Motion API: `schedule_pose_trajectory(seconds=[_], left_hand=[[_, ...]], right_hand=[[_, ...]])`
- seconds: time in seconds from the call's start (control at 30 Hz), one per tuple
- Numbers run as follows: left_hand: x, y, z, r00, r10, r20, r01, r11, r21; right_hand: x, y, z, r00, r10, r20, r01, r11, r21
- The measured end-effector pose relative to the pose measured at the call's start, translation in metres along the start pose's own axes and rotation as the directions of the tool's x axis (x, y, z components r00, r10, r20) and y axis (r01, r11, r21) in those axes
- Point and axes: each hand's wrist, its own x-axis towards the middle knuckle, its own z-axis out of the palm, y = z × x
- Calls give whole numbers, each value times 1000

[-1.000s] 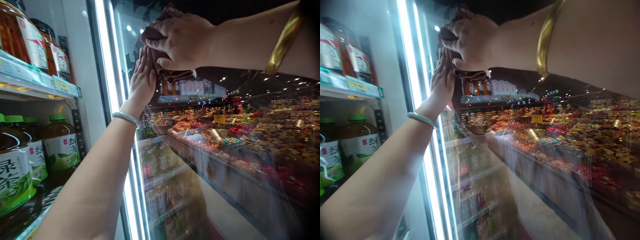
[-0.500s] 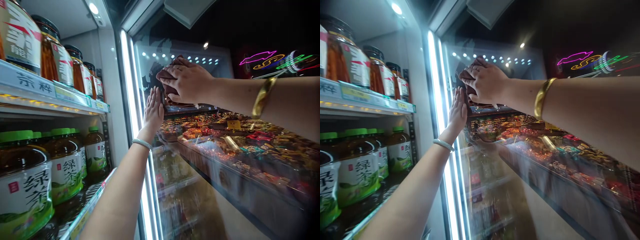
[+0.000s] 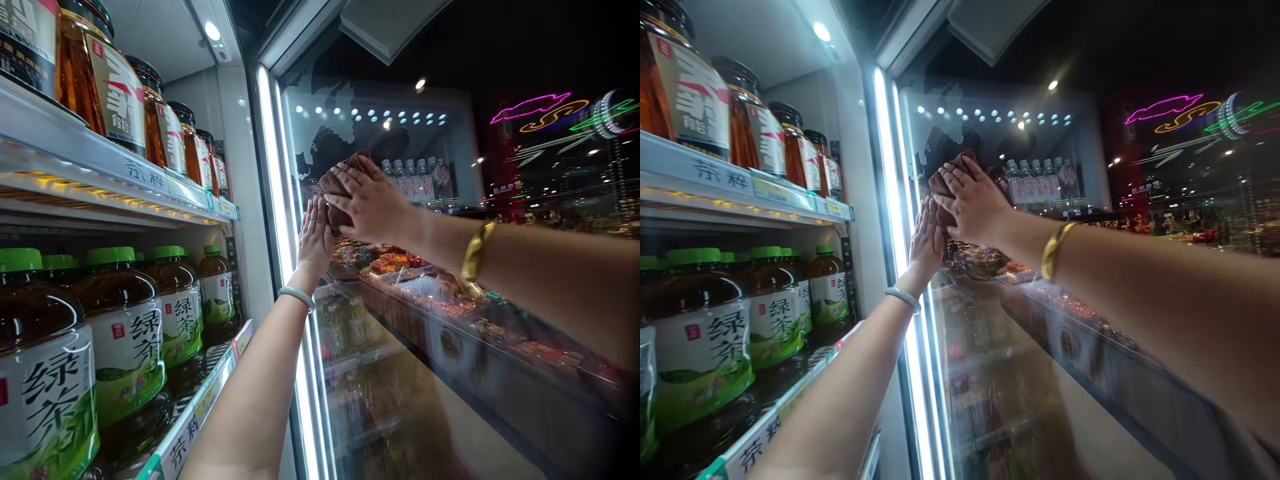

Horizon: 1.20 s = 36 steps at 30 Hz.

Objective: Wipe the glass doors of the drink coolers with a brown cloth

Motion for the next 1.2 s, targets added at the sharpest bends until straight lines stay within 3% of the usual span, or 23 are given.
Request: schedule_pose_trajectory(seconds=[0.07, 0.17, 0.3, 0.4, 0.47, 0.57, 0.67, 0.77, 0.87, 1.03, 1.13, 1.2], left_hand=[[-2, 0, 0, 999, -33, 11, 33, 999, 3], [-6, 4, -1, 998, -62, 8, 63, 998, -23], [-11, 24, 2, 987, -159, -4, 158, 986, -49], [-14, 42, 9, 973, -231, -10, 230, 973, -24], [-19, 49, 12, 977, -212, -12, 212, 977, -6], [-32, 57, 12, 990, -138, -26, 138, 990, -8], [-45, 71, 12, 994, -97, -39, 97, 995, -23], [-51, 93, 17, 994, -104, -46, 103, 994, -20], [-52, 109, 19, 994, -100, -33, 99, 995, -26], [-63, 131, 16, 996, -92, 6, 92, 992, -89], [-75, 159, 21, 998, -53, -25, 51, 995, -85], [-83, 178, 26, 999, -32, -40, 29, 997, -74]], right_hand=[[-4, -23, 3, 999, 37, 37, -35, 999, -40], [-31, -46, -7, 994, -60, 91, 67, 994, -85], [-57, -36, -27, 983, -162, 91, 168, 984, -63], [-49, -36, -28, 992, -22, 123, 28, 999, -41], [-48, -45, -27, 985, 75, 155, -70, 997, -35], [-70, -54, -38, 984, 22, 177, -23, 1000, 3], [-101, -44, -59, 986, -63, 154, 57, 997, 43], [-108, -36, -67, 993, 38, 115, -44, 998, 45], [-109, -51, -64, 981, 165, 100, -169, 985, 41], [-160, -75, -90, 978, 162, 133, -163, 987, 4], [-180, -75, -109, 964, 253, 78, -250, 967, -51], [-180, -79, -109, 945, 327, 23, -326, 944, -47]])
